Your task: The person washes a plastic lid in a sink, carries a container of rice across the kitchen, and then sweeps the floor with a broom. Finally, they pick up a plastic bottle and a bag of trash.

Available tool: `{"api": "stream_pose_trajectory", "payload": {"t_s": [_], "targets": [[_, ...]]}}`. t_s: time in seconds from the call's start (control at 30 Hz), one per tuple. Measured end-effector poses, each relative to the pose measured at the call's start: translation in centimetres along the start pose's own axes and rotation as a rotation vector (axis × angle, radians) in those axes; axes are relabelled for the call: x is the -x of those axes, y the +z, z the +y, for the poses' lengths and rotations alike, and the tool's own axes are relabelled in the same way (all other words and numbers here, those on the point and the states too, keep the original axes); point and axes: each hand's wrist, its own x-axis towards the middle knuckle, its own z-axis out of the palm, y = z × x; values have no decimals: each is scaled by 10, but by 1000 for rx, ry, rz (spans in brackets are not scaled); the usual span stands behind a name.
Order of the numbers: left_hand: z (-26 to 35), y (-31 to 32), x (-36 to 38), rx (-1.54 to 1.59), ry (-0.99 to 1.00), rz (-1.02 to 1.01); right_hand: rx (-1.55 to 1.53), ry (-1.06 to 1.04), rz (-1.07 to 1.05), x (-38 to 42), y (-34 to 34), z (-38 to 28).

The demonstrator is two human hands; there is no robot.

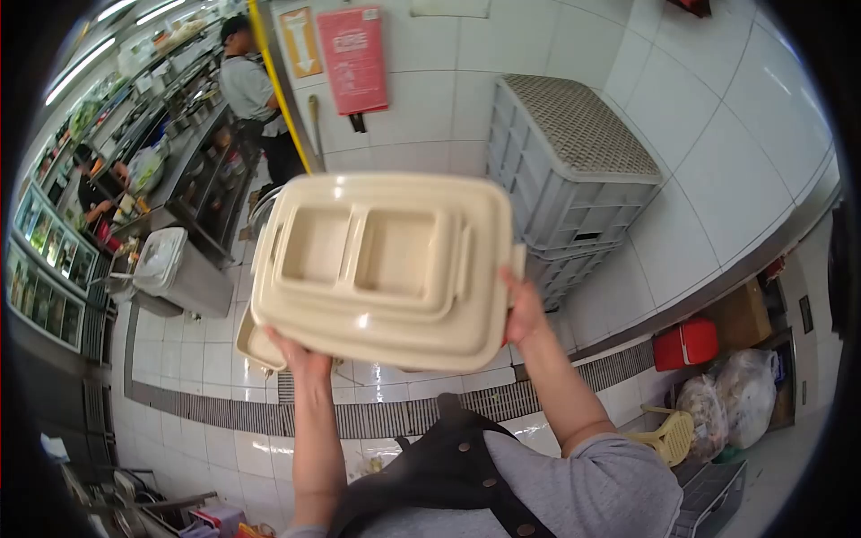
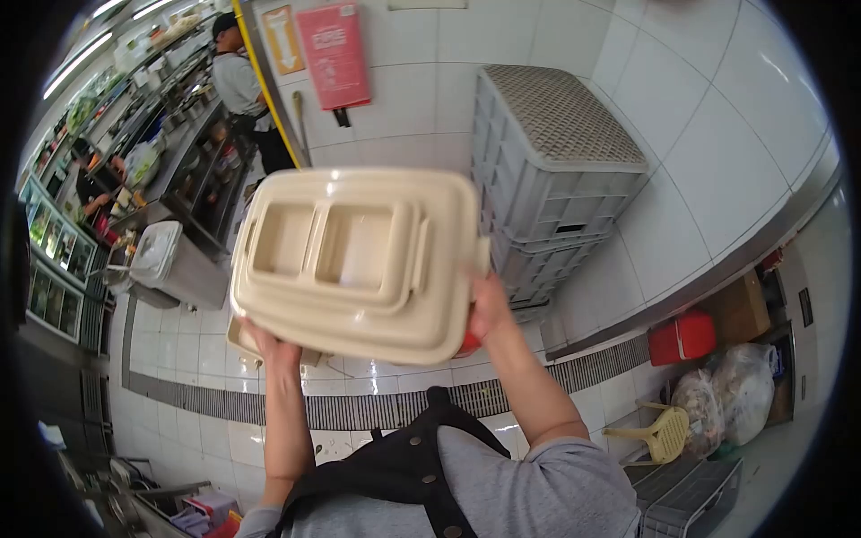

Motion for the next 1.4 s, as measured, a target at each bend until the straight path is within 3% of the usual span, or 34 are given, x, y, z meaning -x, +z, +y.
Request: {"api": "stream_pose_trajectory", "payload": {"t_s": [0.07,0.1,0.23,0.3,0.37,0.4,0.53,0.67,0.73,0.83,0.9,0.93,0.97,1.03,1.1,1.13,1.2,1.27,1.3,1.33,1.4], "targets": [[-32,55,-22,-55,6,-216,-130,-86,-31,-16,-11,-58],[-40,68,-35,-44,-199,-371,-106,-203,48,-16,-10,-84],[-84,128,-30,-483,-253,-666,-78,-554,213,-28,-27,-173],[-103,122,-32,-522,-313,-666,-121,-663,298,-45,-31,-206],[-121,103,-38,-612,-568,-636,-145,-702,378,-68,-34,-233],[-130,91,-41,-611,-573,-637,-148,-766,373,-87,-49,-244],[-143,26,-45,-722,-632,-444,-164,-944,316,-156,-80,-274],[-110,-91,-43,-850,-577,-189,-132,-923,318,-198,-112,-286],[-79,-162,-34,-898,-552,-27,-70,-933,474,-195,-105,-292],[-23,-307,3,-858,-548,363,130,-832,491,-180,-132,-316],[20,-420,57,-813,-550,597,467,-576,567,-153,-129,-319],[40,-467,96,-815,-550,758,700,-441,841,-154,-145,-330],[59,-499,142,-771,-539,933,708,-429,836,-150,-153,-331],[85,-547,188,-778,-583,940,1052,-200,843,-138,-162,-325],[207,-581,319,-786,-663,933,986,-301,817,-131,-175,-312],[194,-592,332,-784,-693,932,901,-411,796,-131,-179,-298],[105,-594,320,-768,-737,939,660,-713,838,-123,-178,-250],[43,-571,297,-745,-764,955,730,-855,826,-102,-168,-168],[55,-574,308,-732,-776,961,829,-921,729,-94,-178,-118],[47,-576,305,-723,-785,922,872,-864,823,-89,-186,-65],[29,-559,275,-741,-768,844,973,-635,785,-64,-183,58]]}}
